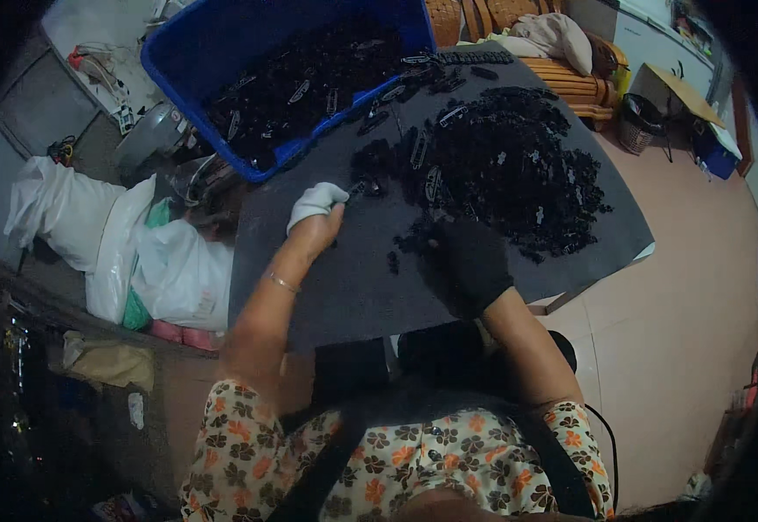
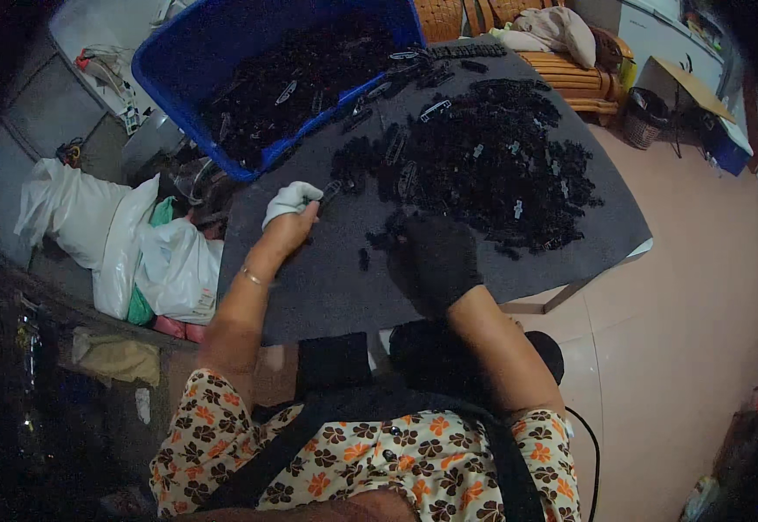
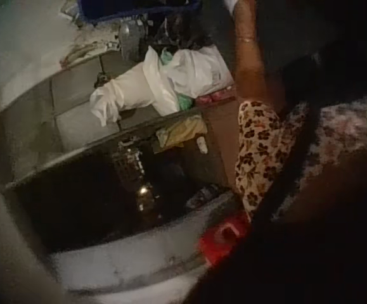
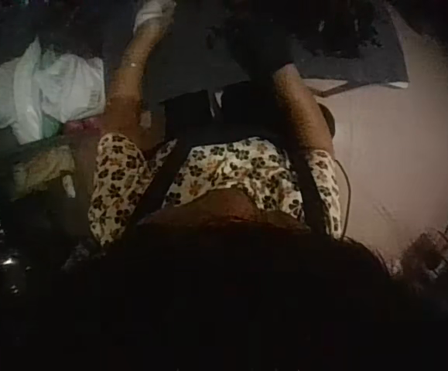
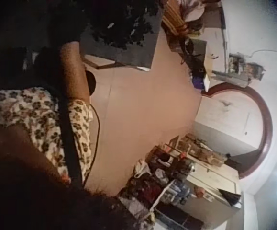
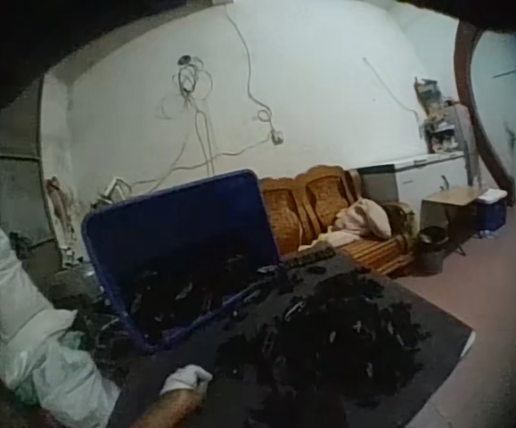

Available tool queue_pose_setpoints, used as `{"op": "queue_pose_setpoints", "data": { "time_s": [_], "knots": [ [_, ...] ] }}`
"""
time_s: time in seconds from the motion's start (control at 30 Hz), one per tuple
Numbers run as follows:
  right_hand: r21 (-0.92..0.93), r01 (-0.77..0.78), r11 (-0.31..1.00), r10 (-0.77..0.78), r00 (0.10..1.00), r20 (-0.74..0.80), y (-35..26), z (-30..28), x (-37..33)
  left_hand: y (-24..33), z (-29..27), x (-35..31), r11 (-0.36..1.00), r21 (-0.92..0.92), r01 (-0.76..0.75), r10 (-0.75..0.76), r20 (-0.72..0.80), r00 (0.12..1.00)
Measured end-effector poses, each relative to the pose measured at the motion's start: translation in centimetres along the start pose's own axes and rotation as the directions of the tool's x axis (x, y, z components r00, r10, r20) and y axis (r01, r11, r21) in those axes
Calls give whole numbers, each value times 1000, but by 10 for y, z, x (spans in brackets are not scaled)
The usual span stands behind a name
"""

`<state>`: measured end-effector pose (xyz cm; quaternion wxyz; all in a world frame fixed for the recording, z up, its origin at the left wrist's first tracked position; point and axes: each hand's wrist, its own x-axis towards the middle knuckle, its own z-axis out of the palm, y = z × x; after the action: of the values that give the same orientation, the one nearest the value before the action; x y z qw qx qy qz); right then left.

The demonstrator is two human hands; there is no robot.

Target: Sorting small bundles of black material from a blue bin into bags or separate piles at a production workstation.

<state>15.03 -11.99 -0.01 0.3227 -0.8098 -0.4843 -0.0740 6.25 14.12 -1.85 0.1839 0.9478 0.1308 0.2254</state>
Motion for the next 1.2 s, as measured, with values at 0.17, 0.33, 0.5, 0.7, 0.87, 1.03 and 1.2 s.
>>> {"op": "queue_pose_setpoints", "data": {
  "time_s": [0.17,0.33,0.5,0.7,0.87,1.03,1.2],
  "knots": [
    [-86,56,995,-55,998,11,-1,4,0,66,-21,-32,470,-770,432,-370,273,888],
    [-30,112,993,-115,983,-144,-1,12,0,62,-7,-53,-134,-912,389,-124,405,906],
    [-61,190,980,-188,981,43,4,14,5,68,7,-63,-241,-891,386,-135,424,895],
    [17,147,989,-147,989,27,-3,3,-1,70,12,-65,-69,-935,347,-152,354,923],
    [226,321,920,-294,945,-144,6,15,-14,91,-3,-67,4,-930,368,-205,359,910],
    [128,497,858,-485,867,-116,-6,16,-24,105,-13,-71,121,-891,438,-157,418,895],
    [170,548,819,-515,833,-201,-5,12,-26,109,-20,-77,215,-881,421,-157,395,905]
  ]
}}
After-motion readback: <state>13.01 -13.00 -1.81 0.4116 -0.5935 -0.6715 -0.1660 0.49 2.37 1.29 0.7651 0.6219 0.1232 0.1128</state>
